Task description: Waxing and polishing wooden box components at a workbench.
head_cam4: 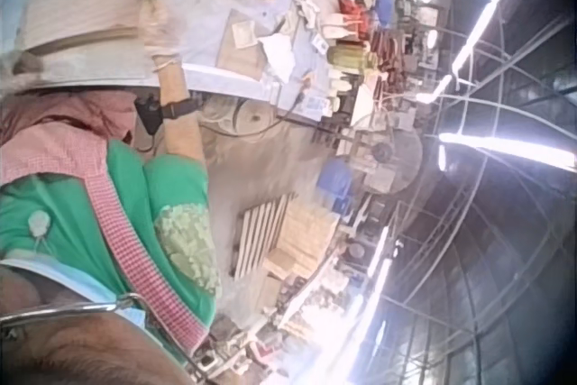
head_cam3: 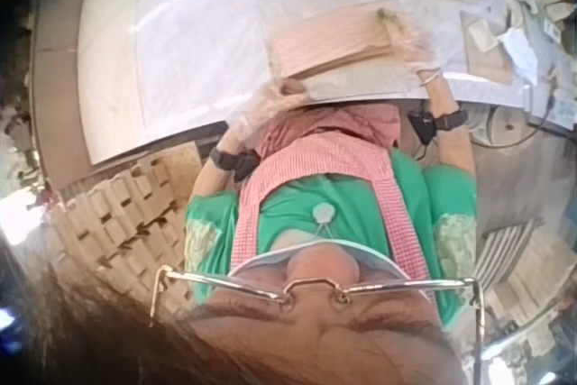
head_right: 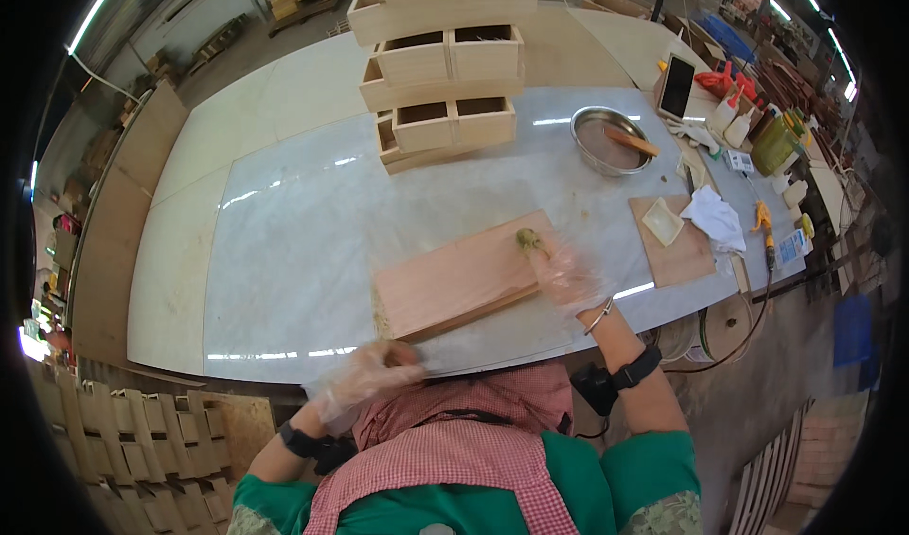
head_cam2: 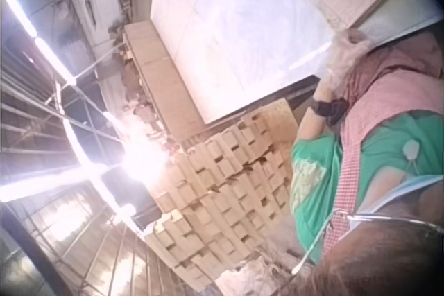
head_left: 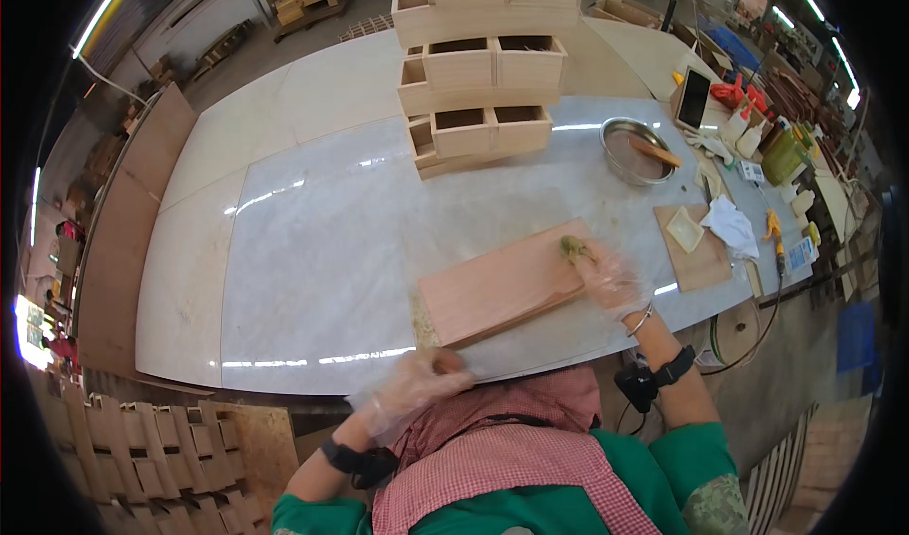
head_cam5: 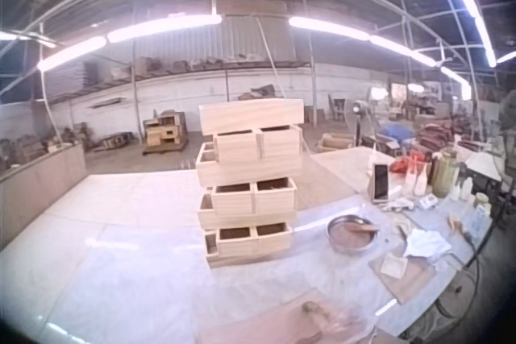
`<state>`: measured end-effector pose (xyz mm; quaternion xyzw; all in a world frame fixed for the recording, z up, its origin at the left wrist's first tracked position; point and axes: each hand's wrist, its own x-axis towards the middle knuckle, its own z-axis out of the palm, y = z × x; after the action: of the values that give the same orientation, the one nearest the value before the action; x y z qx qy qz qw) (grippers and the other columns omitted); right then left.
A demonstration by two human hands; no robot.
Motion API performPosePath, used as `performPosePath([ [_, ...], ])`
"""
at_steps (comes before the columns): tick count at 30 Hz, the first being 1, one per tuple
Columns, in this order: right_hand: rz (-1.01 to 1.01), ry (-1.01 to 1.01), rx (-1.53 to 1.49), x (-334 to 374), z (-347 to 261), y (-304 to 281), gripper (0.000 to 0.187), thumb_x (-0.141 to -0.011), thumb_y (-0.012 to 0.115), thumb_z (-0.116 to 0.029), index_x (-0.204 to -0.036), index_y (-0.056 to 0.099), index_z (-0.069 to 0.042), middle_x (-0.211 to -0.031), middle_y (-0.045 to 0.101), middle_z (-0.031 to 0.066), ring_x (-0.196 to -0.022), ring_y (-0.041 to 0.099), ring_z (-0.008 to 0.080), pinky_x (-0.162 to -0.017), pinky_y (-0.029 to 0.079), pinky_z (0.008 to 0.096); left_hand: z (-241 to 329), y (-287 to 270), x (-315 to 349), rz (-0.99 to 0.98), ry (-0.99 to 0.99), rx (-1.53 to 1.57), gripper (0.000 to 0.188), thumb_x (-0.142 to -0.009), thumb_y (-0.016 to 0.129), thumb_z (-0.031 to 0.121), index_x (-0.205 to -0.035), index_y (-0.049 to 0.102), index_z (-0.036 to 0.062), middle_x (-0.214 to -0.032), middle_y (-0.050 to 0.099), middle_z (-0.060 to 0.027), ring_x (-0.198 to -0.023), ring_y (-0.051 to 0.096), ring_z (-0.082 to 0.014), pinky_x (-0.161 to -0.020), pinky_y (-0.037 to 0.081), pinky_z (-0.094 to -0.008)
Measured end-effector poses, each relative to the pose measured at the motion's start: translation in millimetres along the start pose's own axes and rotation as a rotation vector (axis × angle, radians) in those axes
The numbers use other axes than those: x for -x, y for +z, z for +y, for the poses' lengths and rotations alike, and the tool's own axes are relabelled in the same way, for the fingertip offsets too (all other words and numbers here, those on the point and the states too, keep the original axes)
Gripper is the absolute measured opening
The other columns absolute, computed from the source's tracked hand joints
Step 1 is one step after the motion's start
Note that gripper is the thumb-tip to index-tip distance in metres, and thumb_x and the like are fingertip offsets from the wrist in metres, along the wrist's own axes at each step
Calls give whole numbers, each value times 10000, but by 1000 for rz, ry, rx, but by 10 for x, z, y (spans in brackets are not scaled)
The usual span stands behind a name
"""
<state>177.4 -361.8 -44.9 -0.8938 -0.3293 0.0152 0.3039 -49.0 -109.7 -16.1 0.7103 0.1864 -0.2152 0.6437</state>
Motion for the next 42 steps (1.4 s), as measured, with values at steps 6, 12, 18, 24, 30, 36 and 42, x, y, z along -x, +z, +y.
performPosePath([
  [6,49,144,105,-16,-123,55,300,-893,554,-208,-1146,622,-62,-1091,634,164,-831,632,329,-667,519,415,-212,-572,-112,506,548,-548,933,-624,863,373,-1322,430,-69,-1251,533,-217,-1109,538,-268,-961,445,-360],
  [12,25,-610,247,180,-1086,768,315,-838,538,-190,-1085,609,-7,-983,630,172,-920,615,336,-825,512,439,-278,-416,-555,305,571,-246,1167,-497,930,327,-1379,302,-108,-1338,448,-221,-1256,439,-275,-1090,334,-371],
  [18,96,-145,-300,-348,-95,376,261,-835,612,-189,-1025,601,-11,-945,628,144,-901,602,302,-830,494,412,-52,-268,-521,252,658,-51,849,-530,879,188,-1221,450,-57,-1145,569,-121,-1090,554,-196,-990,438,-319],
  [24,-254,-315,-84,-255,-1049,634,424,-923,527,-312,-1259,494,-55,-1095,616,96,-1002,578,272,-878,475,398,-118,-171,-487,383,658,108,715,-550,847,162,-1147,500,-27,-1059,600,-86,-1023,580,-159,-917,474,-318],
  [30,-280,-475,16,-112,-619,752,422,-951,461,-325,-1265,510,-47,-1182,579,120,-1063,565,264,-943,462,369,-107,-260,-542,292,716,172,656,-543,842,185,-1095,545,-11,-1003,621,-92,-960,598,-188,-863,485,-320],
  [36,72,-748,455,-159,-516,1123,363,-882,520,-219,-1180,570,-17,-1071,617,129,-905,614,246,-766,510,351,-86,-329,-551,396,764,-205,647,-557,823,267,-1075,556,-12,-939,622,-163,-881,613,-325,-816,484,-377],
  [42,-118,-935,187,87,-1571,777,318,-837,550,-134,-1128,581,-11,-952,627,138,-822,623,279,-697,515,362,-194,-439,-570,431,818,-299,674,-562,840,323,-1090,561,9,-972,613,-173,-925,592,-356,-825,472,-395],
])
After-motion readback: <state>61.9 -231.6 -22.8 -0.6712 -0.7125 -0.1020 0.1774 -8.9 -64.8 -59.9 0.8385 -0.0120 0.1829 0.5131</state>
